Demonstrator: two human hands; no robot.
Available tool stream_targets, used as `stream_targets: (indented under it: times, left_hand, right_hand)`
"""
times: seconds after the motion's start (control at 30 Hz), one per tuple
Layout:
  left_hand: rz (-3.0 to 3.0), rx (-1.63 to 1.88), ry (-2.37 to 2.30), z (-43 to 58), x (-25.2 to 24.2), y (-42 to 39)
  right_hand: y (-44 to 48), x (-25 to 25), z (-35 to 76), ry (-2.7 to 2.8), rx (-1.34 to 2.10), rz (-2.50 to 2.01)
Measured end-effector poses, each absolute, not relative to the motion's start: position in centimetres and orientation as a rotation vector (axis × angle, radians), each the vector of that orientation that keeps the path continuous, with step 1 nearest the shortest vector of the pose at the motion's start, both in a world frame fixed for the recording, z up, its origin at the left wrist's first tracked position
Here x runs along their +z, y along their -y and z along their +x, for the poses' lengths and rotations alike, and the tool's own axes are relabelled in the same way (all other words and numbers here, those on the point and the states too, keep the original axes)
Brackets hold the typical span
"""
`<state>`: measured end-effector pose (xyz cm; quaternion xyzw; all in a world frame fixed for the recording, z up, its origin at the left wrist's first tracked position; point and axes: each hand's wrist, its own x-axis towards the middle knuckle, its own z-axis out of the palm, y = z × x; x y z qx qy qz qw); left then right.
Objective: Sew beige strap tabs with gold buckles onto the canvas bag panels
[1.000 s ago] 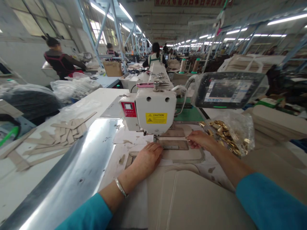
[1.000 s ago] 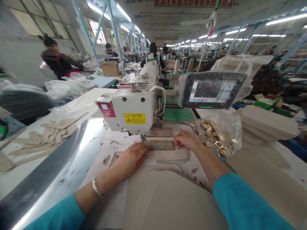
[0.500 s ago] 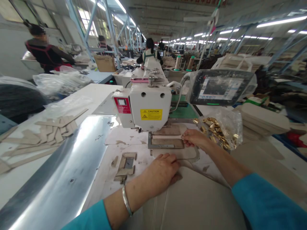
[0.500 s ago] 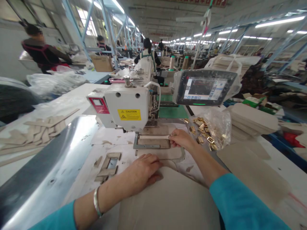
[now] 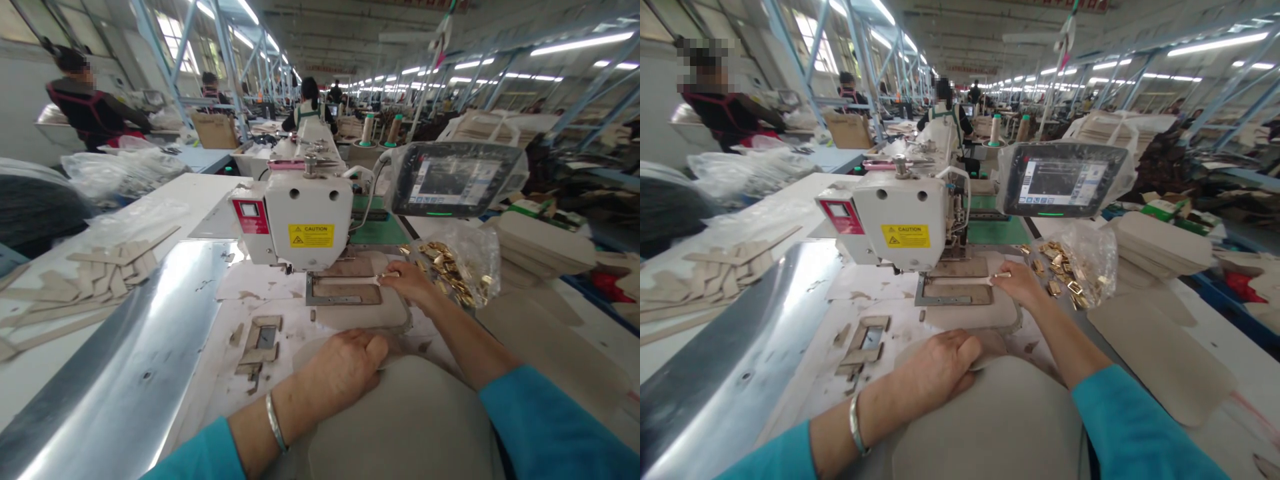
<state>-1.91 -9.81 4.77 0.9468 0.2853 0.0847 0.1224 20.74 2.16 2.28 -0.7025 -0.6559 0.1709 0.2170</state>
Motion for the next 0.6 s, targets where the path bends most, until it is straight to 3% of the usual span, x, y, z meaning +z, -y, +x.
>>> stream_targets:
  times: [0.3,0.6]
  left_hand:
    - [2.689,0.268,-0.869,-1.7,4.6,9.7]
    - [2.688,0.328,-0.863,-1.8,3.8,9.6]
  right_hand:
    - [-2.3,4.2,18.9,2.018,0.232,-1.975]
    - [-1.4,1.6,19.9,1.628,0.476,-1.872]
